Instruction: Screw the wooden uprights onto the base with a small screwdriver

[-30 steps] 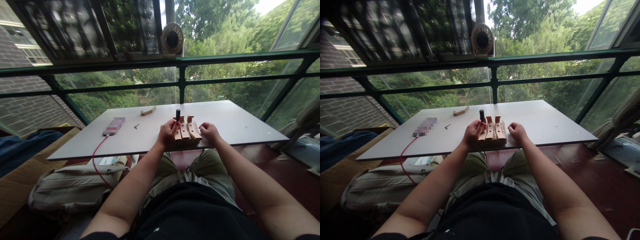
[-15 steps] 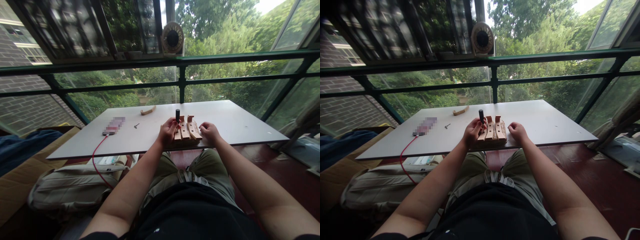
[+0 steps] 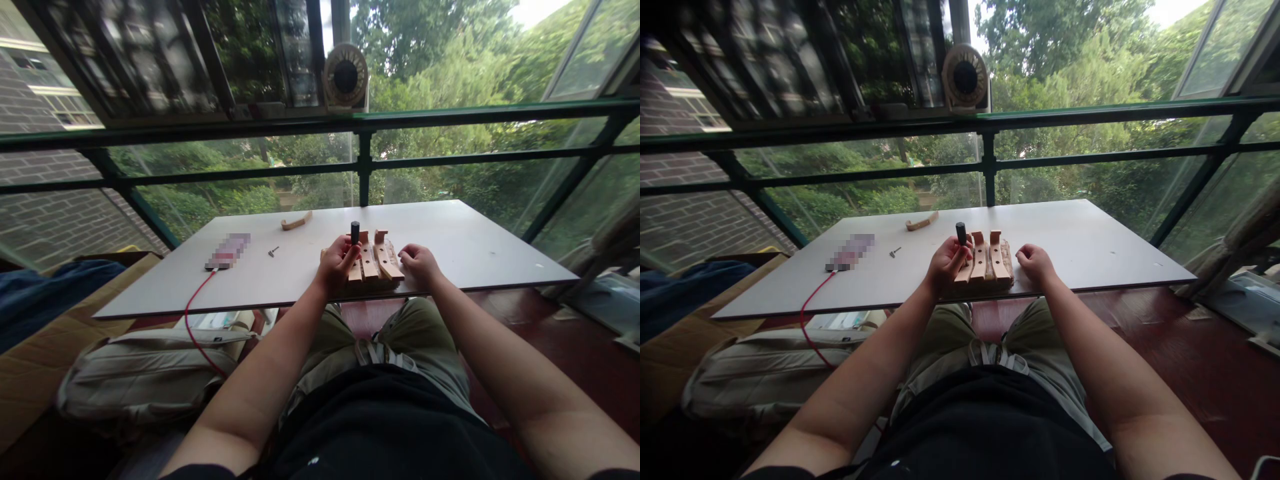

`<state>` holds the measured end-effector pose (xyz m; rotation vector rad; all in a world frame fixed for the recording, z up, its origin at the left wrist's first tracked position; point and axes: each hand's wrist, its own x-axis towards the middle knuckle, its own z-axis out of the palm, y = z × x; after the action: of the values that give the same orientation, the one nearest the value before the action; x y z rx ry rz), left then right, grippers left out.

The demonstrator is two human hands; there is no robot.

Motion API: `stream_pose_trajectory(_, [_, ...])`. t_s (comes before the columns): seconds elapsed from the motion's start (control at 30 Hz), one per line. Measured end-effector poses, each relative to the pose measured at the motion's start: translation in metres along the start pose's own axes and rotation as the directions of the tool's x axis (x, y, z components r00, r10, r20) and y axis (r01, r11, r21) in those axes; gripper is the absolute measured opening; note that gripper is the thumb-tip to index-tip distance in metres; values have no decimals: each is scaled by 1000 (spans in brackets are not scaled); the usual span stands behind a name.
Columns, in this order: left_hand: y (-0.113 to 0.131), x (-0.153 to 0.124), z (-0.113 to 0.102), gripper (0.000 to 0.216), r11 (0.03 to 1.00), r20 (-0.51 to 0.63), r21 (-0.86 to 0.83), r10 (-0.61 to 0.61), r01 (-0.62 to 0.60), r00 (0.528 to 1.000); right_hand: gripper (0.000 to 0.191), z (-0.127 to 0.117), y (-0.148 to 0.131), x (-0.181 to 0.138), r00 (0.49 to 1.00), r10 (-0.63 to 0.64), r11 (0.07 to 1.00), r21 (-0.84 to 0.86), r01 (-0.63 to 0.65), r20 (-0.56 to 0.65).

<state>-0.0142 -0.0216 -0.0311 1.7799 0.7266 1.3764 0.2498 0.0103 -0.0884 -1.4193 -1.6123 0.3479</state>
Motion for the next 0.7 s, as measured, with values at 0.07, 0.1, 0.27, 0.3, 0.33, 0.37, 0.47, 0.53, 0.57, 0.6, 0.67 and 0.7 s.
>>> stream_pose_trajectory(0.07, [-2, 0, 0, 42, 1000, -19, 0, -3, 3, 1000, 22, 0, 0, 0, 1000, -2, 1000, 0, 2, -2])
stream_pose_trajectory(0.1, [-3, 0, -1, 42, 1000, -26, 4, -6, 6, 1000, 21, 0, 0, 0, 1000, -1, 1000, 1, 1, -3])
stream_pose_trajectory(0.27, [-5, -1, -1, 38, 1000, -28, 27, -1, 1, 1000, 21, 1, 1, 0, 1000, -3, 1000, -3, 3, -1])
stream_pose_trajectory(0.3, [-5, -1, -1, 37, 1000, -25, 24, 3, -3, 1000, 20, 1, 1, 0, 1000, -4, 1000, -2, 4, -1])
stream_pose_trajectory(0.33, [-4, -1, -1, 36, 1000, -22, 19, 6, -6, 1000, 20, 1, 1, 0, 1000, -5, 1000, -2, 5, -2])
stream_pose_trajectory(0.37, [-3, 0, -1, 36, 1000, -20, 12, 7, -6, 1000, 20, 1, 1, 0, 1000, -5, 1000, -1, 5, -2])
stream_pose_trajectory(0.47, [0, 0, 0, 35, 1000, -15, -18, -3, 2, 1000, 20, 1, 1, 0, 1000, -3, 1000, 0, 3, -4])
stream_pose_trajectory(0.53, [1, 0, -1, 34, 999, -17, -40, -10, 10, 1000, 20, 1, 2, 0, 1000, -4, 1000, -2, 4, -3])
stream_pose_trajectory(0.57, [2, 0, -1, 34, 999, -18, -52, -13, 12, 1000, 20, 1, 2, 0, 1000, -6, 1000, -3, 6, -2])
stream_pose_trajectory(0.6, [2, 0, -1, 34, 998, -19, -65, -14, 13, 1000, 20, 1, 2, 0, 1000, -7, 1000, -3, 7, -1])
stream_pose_trajectory(0.67, [1, 1, -1, 34, 996, -13, -87, -15, 14, 1000, 20, 1, 2, 0, 1000, -1, 1000, -1, 1, -1])
stream_pose_trajectory(0.7, [0, 1, -1, 34, 995, -10, -96, -15, 14, 1000, 20, 1, 2, 0, 1000, 1, 1000, 0, -1, 0])
